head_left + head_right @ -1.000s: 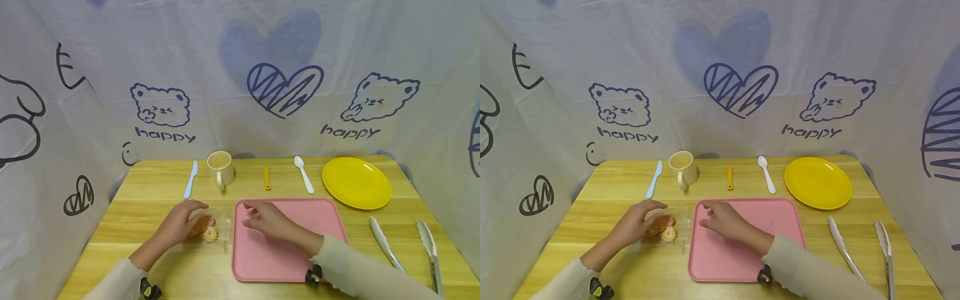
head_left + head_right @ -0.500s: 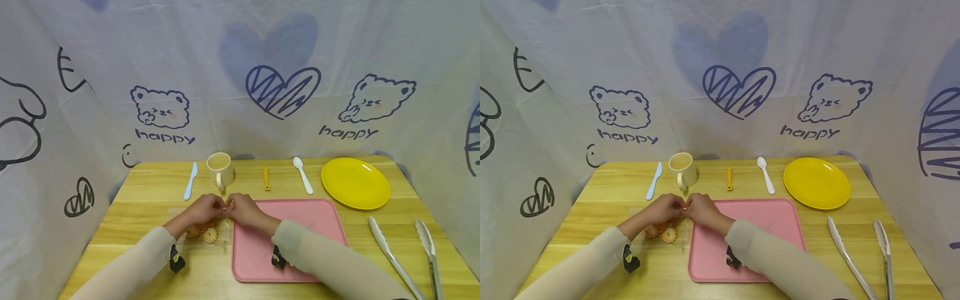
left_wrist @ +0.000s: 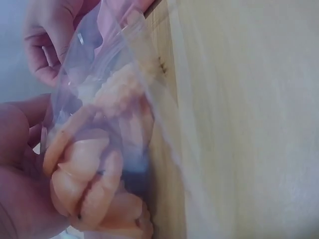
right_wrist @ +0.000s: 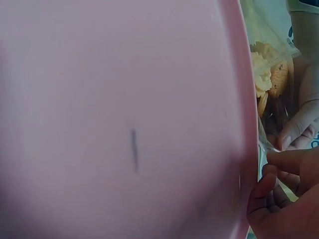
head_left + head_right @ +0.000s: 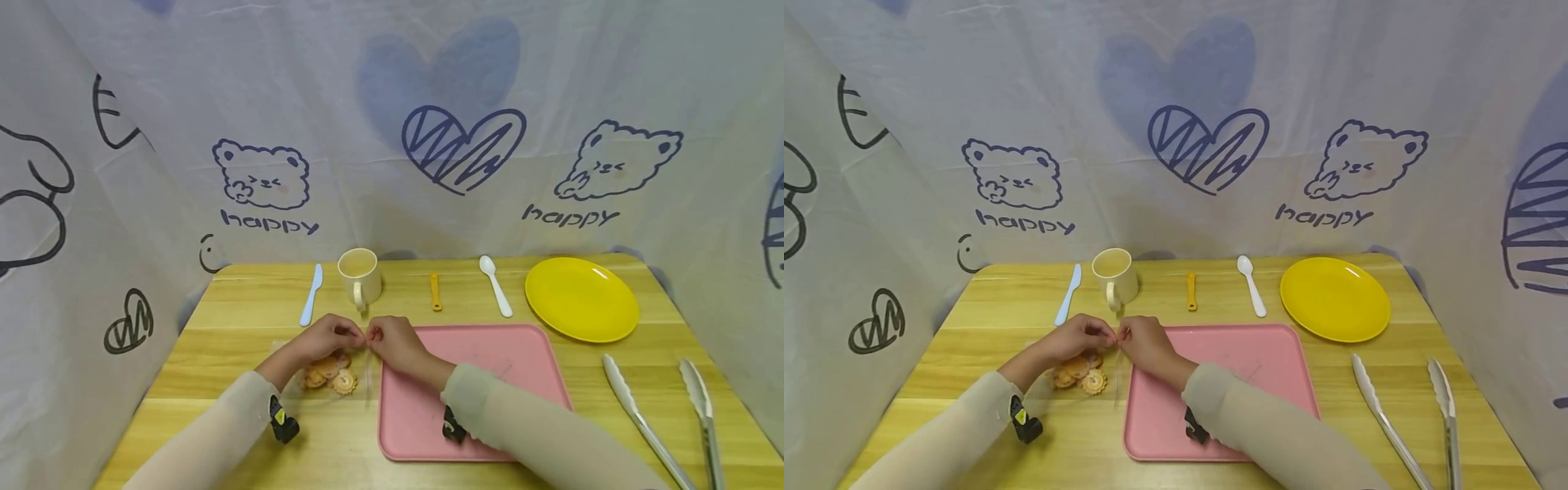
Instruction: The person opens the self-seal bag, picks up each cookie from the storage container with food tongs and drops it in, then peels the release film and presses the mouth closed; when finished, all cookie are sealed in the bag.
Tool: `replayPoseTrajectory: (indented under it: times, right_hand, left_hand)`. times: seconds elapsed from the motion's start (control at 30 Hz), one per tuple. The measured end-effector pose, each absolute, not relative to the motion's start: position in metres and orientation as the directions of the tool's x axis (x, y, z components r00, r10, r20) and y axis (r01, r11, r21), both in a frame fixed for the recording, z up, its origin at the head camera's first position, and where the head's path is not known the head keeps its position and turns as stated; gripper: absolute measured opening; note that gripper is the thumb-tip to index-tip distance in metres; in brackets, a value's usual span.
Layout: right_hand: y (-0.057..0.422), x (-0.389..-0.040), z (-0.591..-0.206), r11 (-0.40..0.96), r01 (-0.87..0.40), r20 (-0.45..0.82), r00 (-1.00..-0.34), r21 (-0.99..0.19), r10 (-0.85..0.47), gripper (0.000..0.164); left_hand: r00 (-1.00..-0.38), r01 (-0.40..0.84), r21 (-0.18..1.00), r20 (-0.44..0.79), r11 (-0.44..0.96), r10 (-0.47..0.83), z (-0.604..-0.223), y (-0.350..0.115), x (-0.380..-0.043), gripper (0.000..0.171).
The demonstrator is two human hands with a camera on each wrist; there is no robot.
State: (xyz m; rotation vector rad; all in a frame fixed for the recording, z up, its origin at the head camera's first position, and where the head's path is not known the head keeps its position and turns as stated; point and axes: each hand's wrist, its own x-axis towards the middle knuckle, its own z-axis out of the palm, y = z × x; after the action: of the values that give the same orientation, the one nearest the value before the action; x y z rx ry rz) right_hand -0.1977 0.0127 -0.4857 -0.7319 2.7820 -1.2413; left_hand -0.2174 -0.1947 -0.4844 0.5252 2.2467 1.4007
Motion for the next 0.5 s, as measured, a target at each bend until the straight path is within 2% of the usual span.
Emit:
replayPoseTrajectory:
  times: [0.2,0.5]
  right_hand:
    - [0.0112,-0.1963,-0.4839,0.551,-0.362,0.149,-0.907,-0.752,-0.393,0.008]
    - [0.0068,-0.1975,-0.4879,0.552,-0.351,0.169,-0.92,-0.756,-0.353,0.017]
  left_hand:
    - [-0.849,0.059,0.906,-0.175,0.419,0.498,-0.4843,-0.1953,-0.2162,0.017]
    - [-0.846,0.005,0.919,-0.206,0.394,0.491,-0.4821,-0.1963,-0.2148,0.019]
